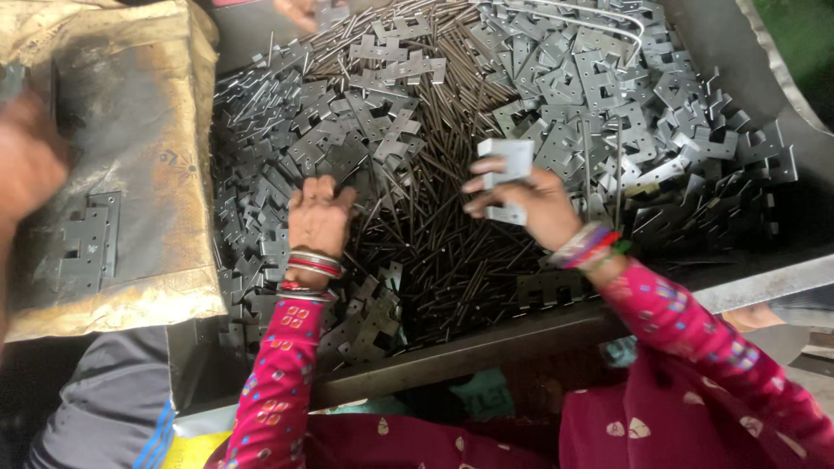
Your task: The person inserts metal rods into metal hinge plates and places the assembled units into a large bin. Another worker is visible across the bin performing similar assembly. The camera wearer occasionally uses a metal hook to move parts within the bin.
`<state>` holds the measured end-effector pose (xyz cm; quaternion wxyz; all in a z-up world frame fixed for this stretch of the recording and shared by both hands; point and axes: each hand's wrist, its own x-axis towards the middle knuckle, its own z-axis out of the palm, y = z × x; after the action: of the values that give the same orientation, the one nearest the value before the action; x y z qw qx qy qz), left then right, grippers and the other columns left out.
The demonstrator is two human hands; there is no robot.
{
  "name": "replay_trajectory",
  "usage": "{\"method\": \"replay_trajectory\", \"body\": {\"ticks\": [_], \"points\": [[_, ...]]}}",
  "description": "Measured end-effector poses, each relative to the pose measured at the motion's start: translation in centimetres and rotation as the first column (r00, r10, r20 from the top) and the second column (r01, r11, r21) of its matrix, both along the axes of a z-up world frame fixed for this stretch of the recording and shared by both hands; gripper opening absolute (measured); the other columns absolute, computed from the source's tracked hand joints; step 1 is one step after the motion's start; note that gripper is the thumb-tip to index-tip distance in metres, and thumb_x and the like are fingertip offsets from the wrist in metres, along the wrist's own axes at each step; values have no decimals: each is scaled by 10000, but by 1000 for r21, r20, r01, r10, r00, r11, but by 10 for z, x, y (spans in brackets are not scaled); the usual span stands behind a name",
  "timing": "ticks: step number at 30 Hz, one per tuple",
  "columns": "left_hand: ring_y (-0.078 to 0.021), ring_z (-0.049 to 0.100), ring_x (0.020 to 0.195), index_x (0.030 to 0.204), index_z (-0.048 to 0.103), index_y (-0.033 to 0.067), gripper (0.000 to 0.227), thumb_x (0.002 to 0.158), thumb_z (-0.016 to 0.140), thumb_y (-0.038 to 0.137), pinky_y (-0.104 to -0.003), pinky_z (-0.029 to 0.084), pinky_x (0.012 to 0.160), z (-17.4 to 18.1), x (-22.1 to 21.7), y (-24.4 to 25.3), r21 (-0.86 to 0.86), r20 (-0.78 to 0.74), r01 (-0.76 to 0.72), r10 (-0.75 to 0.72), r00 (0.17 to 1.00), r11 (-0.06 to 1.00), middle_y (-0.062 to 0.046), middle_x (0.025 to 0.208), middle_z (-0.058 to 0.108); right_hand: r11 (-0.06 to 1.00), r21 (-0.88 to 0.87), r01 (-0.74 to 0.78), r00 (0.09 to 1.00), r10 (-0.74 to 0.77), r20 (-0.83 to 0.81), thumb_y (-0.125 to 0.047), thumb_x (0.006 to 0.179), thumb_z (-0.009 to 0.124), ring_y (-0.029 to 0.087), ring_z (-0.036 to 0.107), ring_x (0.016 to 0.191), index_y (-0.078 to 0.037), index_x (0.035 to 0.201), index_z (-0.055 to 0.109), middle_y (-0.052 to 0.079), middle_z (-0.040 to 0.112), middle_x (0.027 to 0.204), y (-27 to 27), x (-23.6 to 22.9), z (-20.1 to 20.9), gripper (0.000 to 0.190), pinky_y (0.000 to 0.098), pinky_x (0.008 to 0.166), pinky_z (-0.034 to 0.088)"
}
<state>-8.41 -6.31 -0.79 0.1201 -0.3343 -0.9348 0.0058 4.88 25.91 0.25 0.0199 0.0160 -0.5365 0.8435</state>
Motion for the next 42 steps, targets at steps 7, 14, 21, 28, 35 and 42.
{"method": "replay_trajectory", "body": {"ticks": [7, 14, 21, 28, 35, 42], "points": [[-250, 718, 590, 1095, 670, 148, 208, 1058, 599, 340, -324, 528, 490, 26, 3, -1, 652, 673, -460, -181, 717, 602, -133, 778, 748, -93, 884, 458, 830, 401, -388, -117, 792, 698, 208, 642, 767, -95, 981, 693, 46, 600, 883, -41, -49, -58, 191, 346, 611, 523], [-258, 780, 791, 1167, 612, 29, 365, 1047, 505, 357, -359, 667, 631, 44, 5, -9, 811, 433, -581, -730, 529, 60, -180, 987, 734, -8, 904, 428, 884, 214, -416, -222, 933, 766, 194, 614, 747, -144, 902, 689, 23, 600, 806, -28, -52, -62, 114, 350, 560, 484], [-287, 773, 866, 1261, 647, 28, 304, 967, 708, 76, -382, 664, 710, 41, 10, -3, 721, 484, -693, -704, 519, -16, -168, 1054, 748, 988, -150, -23, 938, 73, 338, -173, 921, 638, 253, 729, 826, -19, 1099, 685, 149, 727, 1001, 12, -24, -12, 240, 494, 711, 638], [-242, 720, 963, 1300, 581, 19, 382, 937, 698, 20, -359, 647, 752, -9, 76, 70, 823, 481, -537, -728, 489, 183, -171, 1206, 702, 977, -179, -116, 894, 182, 409, -359, 994, 631, 308, 690, 978, 74, 1343, 540, 210, 660, 1167, -30, 0, -15, 563, 471, 839, 600], [-228, 752, 793, 1194, 659, 20, 271, 933, 657, 92, -348, 586, 696, -17, 107, 81, 731, 545, -309, -247, 801, 609, -151, 906, 757, 843, 537, -42, 985, 126, -120, -458, 1097, 676, 404, 538, 1287, 175, 1479, 250, 307, 518, 1420, -57, 17, -41, 853, 516, 1007, 475], [-255, 653, 731, 1081, 684, 23, 163, 933, 616, 15, -384, 531, 696, 41, 30, -17, 788, 294, -249, 11, 956, 563, -173, 831, 689, -464, 854, -235, 961, -242, 132, -551, 986, 672, 368, 739, 886, -111, 1122, 676, 185, 747, 962, 39, -10, -26, 461, 484, 771, 598]]}}
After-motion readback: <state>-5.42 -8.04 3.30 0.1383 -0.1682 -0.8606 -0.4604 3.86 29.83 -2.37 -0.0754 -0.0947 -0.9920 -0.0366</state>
